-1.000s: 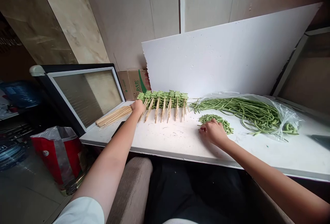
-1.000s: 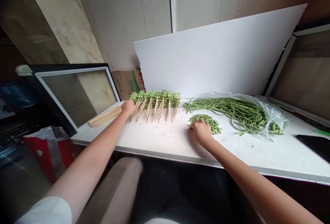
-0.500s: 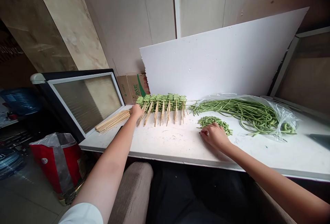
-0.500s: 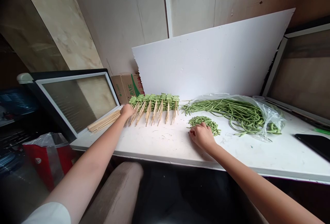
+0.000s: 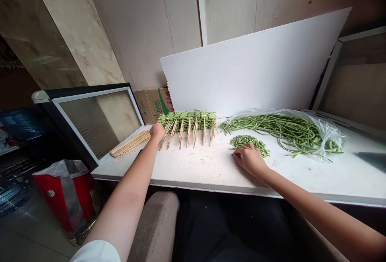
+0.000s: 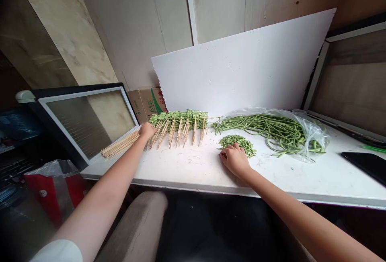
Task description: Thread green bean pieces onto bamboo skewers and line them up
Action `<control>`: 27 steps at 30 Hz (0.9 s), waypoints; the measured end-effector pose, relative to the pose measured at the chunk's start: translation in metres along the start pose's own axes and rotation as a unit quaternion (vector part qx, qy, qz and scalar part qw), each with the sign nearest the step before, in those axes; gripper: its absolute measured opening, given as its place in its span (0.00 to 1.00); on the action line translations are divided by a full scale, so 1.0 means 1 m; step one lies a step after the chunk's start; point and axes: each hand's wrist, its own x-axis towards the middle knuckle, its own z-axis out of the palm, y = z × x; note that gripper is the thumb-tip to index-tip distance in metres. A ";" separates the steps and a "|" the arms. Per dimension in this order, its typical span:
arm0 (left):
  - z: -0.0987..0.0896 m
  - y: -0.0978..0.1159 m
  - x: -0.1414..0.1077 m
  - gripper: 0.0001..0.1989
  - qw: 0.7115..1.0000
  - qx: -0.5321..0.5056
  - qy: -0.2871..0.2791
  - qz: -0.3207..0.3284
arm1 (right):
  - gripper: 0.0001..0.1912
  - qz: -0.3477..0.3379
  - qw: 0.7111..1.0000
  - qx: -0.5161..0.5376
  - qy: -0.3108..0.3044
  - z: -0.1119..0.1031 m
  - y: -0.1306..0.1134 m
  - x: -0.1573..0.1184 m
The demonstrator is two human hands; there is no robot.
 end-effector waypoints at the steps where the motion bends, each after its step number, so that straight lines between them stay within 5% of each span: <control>1: -0.001 0.001 0.000 0.10 1.000 0.000 0.006 0.002 | 0.15 -0.001 1.000 -0.001 0.003 0.000 -0.001 -0.001; 10: 0.001 0.004 0.003 0.06 0.998 -0.015 0.052 0.013 | 0.16 -0.014 0.999 -0.020 0.022 0.002 -0.003 -0.003; 27: 0.004 0.001 0.013 0.08 0.996 -0.075 0.052 -0.002 | 0.14 -0.014 0.999 -0.027 0.021 0.006 -0.001 -0.004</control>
